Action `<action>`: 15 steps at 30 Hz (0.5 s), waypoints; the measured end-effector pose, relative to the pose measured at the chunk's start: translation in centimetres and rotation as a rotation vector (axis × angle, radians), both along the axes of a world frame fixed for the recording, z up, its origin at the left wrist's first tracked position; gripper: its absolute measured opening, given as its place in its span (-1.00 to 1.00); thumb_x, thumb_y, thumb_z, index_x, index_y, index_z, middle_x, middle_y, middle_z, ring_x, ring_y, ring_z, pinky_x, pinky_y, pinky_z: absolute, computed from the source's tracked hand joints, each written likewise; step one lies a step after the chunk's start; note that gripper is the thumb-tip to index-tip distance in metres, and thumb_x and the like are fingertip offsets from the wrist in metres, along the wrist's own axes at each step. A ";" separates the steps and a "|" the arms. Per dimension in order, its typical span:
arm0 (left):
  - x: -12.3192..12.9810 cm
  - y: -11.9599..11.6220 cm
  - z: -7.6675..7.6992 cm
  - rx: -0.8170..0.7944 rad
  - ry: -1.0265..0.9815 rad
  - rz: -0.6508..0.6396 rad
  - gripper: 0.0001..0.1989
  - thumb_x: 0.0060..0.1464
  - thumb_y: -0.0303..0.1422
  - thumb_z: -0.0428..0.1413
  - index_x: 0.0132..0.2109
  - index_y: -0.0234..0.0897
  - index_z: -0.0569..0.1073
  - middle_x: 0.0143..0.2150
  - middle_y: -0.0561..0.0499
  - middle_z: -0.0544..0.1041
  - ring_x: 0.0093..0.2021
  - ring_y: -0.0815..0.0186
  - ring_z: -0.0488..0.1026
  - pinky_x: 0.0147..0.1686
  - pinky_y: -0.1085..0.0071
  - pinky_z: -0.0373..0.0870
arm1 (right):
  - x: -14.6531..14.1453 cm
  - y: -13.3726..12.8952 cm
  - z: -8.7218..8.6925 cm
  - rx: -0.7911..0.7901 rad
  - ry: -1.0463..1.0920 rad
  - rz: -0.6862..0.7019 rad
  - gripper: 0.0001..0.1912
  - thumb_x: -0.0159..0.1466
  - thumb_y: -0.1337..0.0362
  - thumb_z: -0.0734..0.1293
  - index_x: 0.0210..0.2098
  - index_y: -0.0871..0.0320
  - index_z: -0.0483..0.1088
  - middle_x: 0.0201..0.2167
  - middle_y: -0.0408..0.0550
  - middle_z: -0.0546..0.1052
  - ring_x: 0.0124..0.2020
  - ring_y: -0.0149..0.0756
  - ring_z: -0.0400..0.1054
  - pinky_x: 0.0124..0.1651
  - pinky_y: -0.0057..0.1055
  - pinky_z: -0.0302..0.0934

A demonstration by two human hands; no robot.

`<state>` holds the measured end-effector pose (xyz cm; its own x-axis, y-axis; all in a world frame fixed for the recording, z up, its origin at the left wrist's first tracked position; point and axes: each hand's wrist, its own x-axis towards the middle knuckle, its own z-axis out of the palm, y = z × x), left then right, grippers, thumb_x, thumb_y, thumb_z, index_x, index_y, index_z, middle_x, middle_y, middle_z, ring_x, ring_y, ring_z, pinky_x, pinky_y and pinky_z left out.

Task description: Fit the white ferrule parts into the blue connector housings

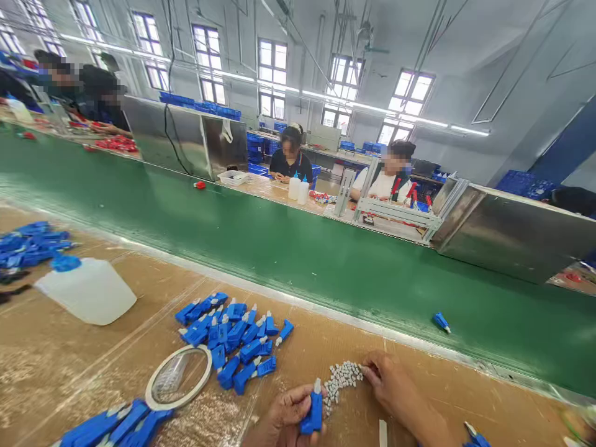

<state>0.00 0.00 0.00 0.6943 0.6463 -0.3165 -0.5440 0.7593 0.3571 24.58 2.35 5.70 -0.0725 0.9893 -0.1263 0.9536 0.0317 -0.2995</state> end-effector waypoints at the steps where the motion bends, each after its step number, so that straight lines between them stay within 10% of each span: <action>1: 0.0 0.0 -0.3 0.000 -0.009 0.002 -0.66 -0.08 -0.40 0.38 -0.11 -0.41 0.62 -0.37 -0.05 0.58 -0.36 0.30 0.61 -0.38 0.55 0.47 | 0.0 0.0 -0.1 0.002 -0.010 -0.008 -0.78 0.33 0.38 0.24 -0.32 0.16 0.54 -0.31 0.04 0.65 -0.25 -0.14 0.49 -0.23 -0.37 0.20; 15: -0.1 -0.3 0.6 0.027 -0.017 -0.049 -0.74 -0.01 -0.37 0.34 -0.15 -0.39 0.60 -0.31 -0.08 0.58 -0.35 0.34 0.57 -0.37 0.54 0.43 | -0.6 1.2 0.0 -0.102 0.289 -0.177 -0.80 0.17 0.30 0.33 -0.58 0.13 0.35 -0.46 0.10 0.57 -0.26 -0.05 0.47 -0.24 -0.31 0.21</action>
<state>-0.13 -0.28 0.63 0.7303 0.6197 -0.2875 -0.5128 0.7754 0.3686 23.94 3.51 5.74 0.0520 0.9731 -0.2243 0.8168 -0.1707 -0.5511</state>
